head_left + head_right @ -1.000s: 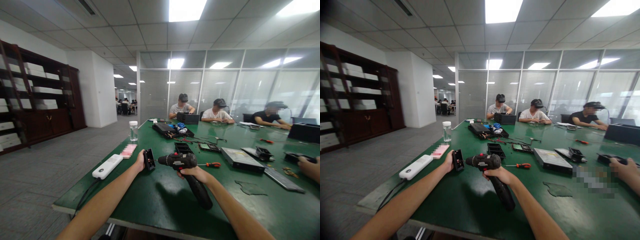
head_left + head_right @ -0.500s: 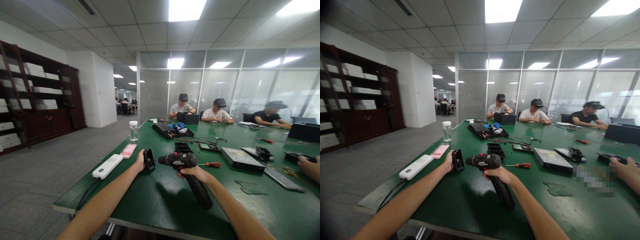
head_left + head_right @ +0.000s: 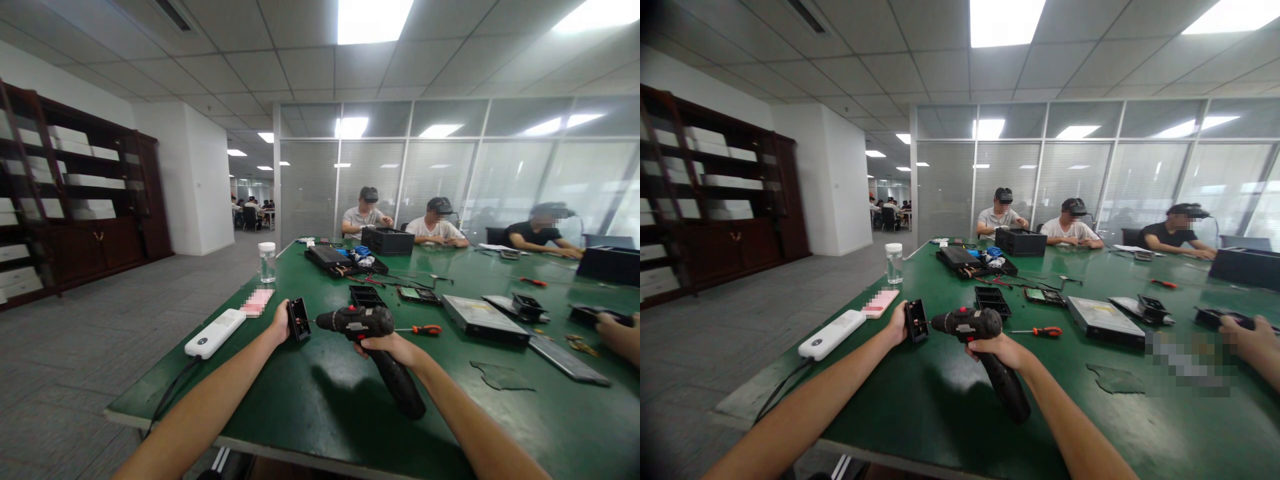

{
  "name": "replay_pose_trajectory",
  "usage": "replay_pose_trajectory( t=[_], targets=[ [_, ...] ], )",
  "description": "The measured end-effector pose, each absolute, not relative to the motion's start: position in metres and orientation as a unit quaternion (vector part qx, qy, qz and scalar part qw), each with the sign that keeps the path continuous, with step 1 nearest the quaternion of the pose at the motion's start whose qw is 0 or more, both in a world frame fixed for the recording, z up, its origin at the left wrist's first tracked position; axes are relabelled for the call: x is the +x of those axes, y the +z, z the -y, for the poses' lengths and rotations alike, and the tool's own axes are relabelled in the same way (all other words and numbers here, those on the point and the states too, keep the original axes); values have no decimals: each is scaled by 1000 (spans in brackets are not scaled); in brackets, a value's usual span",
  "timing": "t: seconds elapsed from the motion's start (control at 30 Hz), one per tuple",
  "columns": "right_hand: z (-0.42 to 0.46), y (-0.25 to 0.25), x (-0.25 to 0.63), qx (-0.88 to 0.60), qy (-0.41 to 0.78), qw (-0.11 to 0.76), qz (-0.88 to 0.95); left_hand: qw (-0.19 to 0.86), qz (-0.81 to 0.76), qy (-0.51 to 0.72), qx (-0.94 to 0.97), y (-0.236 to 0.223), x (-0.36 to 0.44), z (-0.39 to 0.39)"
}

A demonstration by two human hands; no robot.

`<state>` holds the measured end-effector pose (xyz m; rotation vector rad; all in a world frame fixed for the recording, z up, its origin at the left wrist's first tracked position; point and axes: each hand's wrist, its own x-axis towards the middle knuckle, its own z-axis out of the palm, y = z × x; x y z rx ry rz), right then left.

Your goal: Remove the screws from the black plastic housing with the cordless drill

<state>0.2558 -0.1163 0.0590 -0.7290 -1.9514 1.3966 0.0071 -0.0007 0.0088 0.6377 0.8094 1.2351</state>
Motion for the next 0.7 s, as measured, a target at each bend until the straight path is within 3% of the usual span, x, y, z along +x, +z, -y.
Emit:
replay_pose_trajectory(
  t=[0.7],
  targets=[
    [119, 62, 255, -269, 519, 305, 752, 688, -368, 551, 296, 7, 6, -2]
  ],
)
